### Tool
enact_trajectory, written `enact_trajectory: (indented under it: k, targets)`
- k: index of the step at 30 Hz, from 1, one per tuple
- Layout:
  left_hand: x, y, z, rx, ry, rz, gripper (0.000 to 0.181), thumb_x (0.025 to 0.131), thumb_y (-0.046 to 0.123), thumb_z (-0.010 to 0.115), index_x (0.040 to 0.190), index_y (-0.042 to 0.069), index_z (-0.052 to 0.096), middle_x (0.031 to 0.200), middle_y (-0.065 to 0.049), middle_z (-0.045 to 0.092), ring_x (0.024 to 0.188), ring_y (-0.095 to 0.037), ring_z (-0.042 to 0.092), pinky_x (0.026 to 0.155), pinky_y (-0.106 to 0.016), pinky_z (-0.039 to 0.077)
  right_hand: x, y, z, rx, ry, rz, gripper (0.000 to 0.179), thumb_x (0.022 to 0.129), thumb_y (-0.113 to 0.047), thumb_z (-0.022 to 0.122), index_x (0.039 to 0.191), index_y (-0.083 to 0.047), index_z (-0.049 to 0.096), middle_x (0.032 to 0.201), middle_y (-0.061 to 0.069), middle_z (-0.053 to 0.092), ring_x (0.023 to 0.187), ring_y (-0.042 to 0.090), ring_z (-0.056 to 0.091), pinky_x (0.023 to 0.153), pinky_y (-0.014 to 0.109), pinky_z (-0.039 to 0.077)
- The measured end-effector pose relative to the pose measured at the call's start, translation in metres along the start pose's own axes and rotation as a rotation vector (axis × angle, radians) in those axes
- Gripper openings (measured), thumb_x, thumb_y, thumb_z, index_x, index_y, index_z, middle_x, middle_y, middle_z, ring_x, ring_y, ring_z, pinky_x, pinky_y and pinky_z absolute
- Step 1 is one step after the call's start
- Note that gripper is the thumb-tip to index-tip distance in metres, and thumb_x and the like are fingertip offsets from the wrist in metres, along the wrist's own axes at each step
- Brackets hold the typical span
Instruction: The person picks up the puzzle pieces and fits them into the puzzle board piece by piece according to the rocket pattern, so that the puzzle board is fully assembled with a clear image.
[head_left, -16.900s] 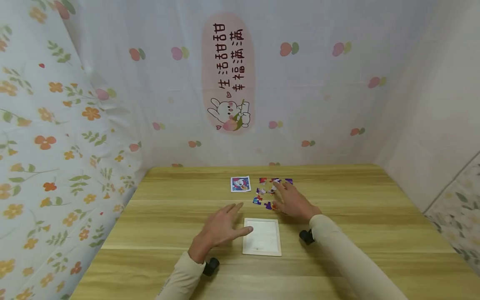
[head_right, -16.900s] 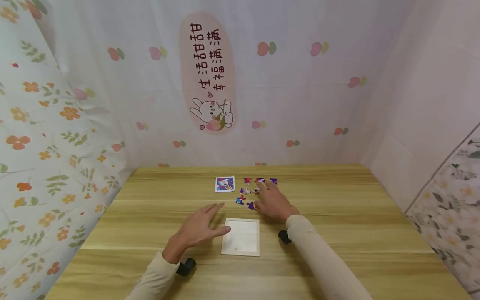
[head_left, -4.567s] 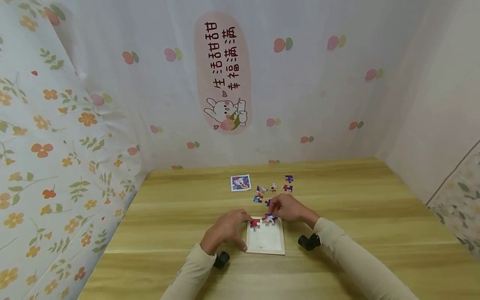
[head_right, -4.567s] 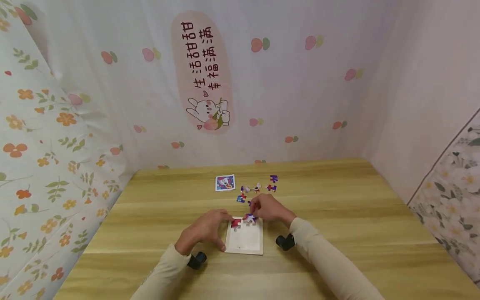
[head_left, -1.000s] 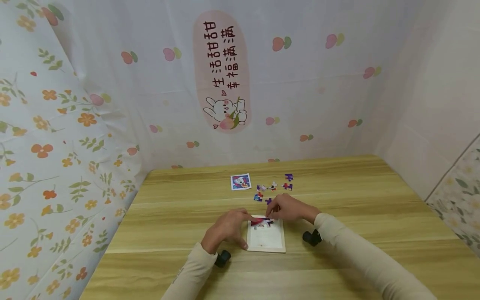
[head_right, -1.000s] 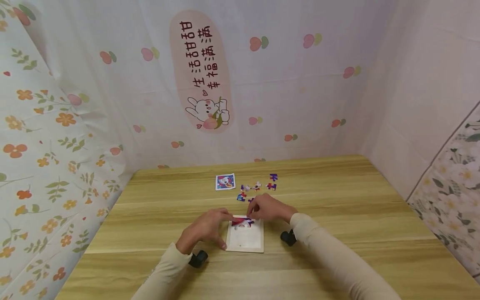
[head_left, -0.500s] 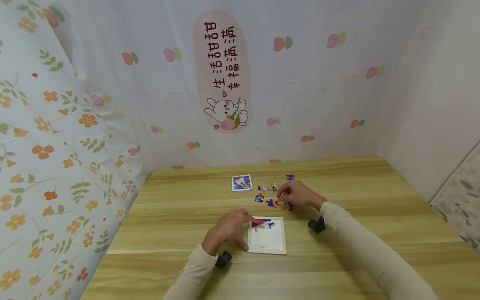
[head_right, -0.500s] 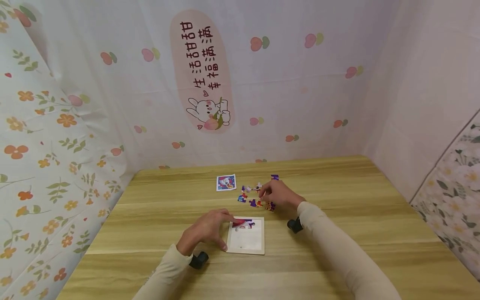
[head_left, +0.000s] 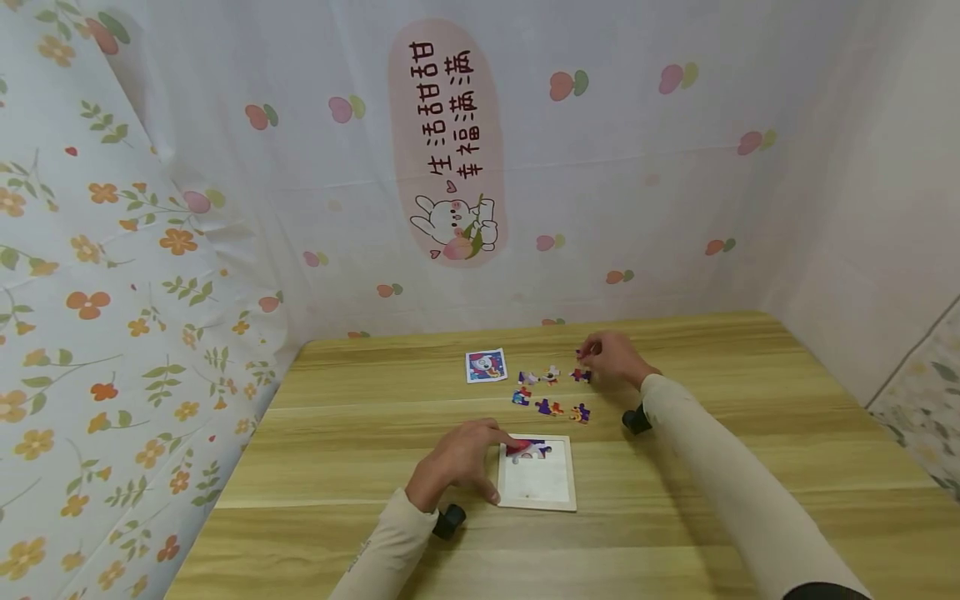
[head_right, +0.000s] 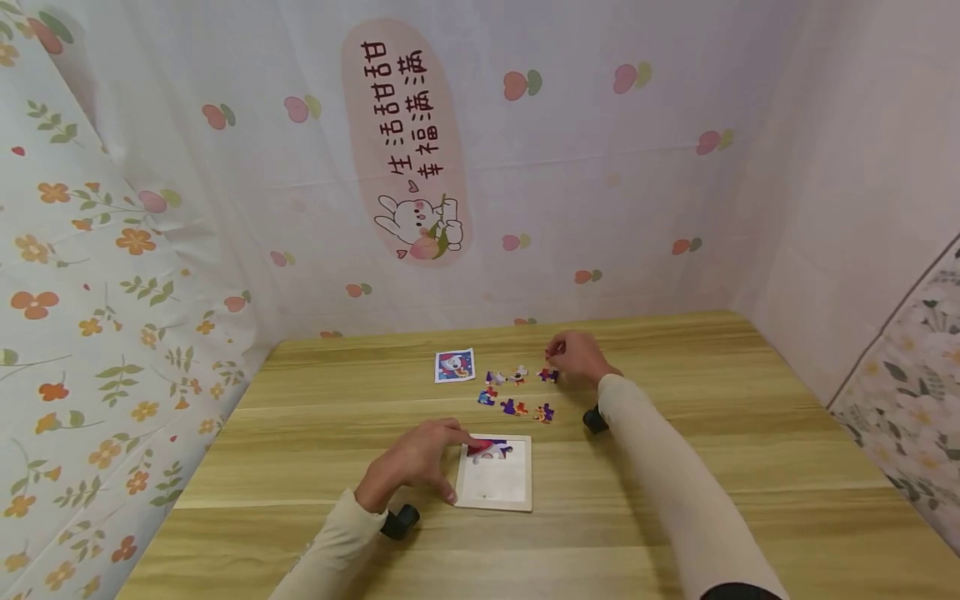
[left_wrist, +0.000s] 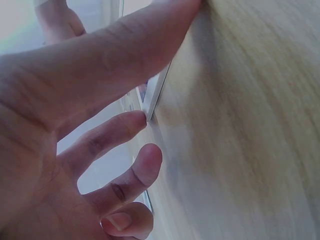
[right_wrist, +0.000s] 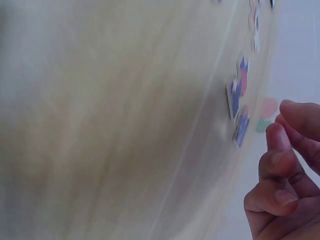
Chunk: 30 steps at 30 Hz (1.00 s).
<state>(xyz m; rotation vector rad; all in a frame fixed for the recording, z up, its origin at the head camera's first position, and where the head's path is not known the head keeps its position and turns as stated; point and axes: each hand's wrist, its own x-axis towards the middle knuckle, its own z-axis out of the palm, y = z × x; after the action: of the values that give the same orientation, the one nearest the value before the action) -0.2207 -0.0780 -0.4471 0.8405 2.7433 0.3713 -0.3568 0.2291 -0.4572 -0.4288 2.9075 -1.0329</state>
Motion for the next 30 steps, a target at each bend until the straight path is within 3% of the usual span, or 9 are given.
enact_trajectory:
  k: [8,11,14,20,25,30]
  targets:
    - [-0.001,-0.003,0.001,-0.006,-0.004,-0.019,0.079,0.058,0.032,0.099,0.131,0.029,0.068,0.127,0.002,0.064,0.118,-0.02,0.058,0.102,-0.037,0.051,0.012,-0.002,-0.002,-0.102,-0.035,0.061,0.029,0.092,-0.009,0.066,0.117,0.005,0.068,0.102,0.023,0.069,0.09,0.031,0.063,0.073,0.038,0.053]
    - [-0.001,-0.004,0.001,0.001,-0.01,-0.018,0.079,0.059,0.033,0.098,0.131,0.03,0.067,0.13,0.001,0.063,0.12,-0.021,0.058,0.103,-0.038,0.05,0.014,-0.004,-0.001,-0.152,-0.053,0.09,0.033,0.091,-0.008,0.065,0.121,0.006,0.066,0.114,0.027,0.069,0.103,0.04,0.065,0.086,0.048,0.056]
    - [0.0,-0.004,0.001,0.002,-0.017,-0.022,0.08,0.059,0.032,0.098,0.132,0.033,0.066,0.133,0.001,0.062,0.122,-0.021,0.057,0.104,-0.038,0.05,0.016,-0.002,-0.001,-0.236,-0.069,0.089,0.035,0.09,-0.007,0.063,0.122,0.006,0.066,0.125,0.029,0.066,0.117,0.046,0.062,0.099,0.056,0.052]
    - [0.0,-0.002,0.0,-0.008,-0.025,-0.041,0.078,0.06,0.032,0.098,0.131,0.033,0.067,0.126,0.002,0.063,0.116,-0.018,0.058,0.1,-0.037,0.051,0.02,0.001,-0.001,-0.269,-0.099,0.084,0.038,0.091,-0.012,0.064,0.125,0.003,0.066,0.134,0.029,0.061,0.127,0.049,0.055,0.108,0.06,0.045]
    - [0.0,-0.001,0.0,-0.008,-0.022,-0.04,0.077,0.06,0.032,0.098,0.131,0.031,0.068,0.123,0.003,0.063,0.114,-0.017,0.057,0.099,-0.036,0.052,0.021,0.003,0.001,-0.249,-0.084,0.09,0.037,0.089,-0.01,0.064,0.123,0.004,0.067,0.13,0.028,0.063,0.122,0.048,0.058,0.105,0.06,0.047]
    - [0.0,-0.001,0.002,0.003,-0.02,-0.034,0.077,0.06,0.033,0.098,0.131,0.032,0.067,0.123,0.003,0.062,0.113,-0.016,0.058,0.099,-0.036,0.052,0.021,0.005,0.002,-0.211,-0.042,0.093,0.03,0.088,-0.009,0.069,0.114,0.005,0.065,0.115,0.027,0.067,0.101,0.038,0.062,0.093,0.053,0.054]
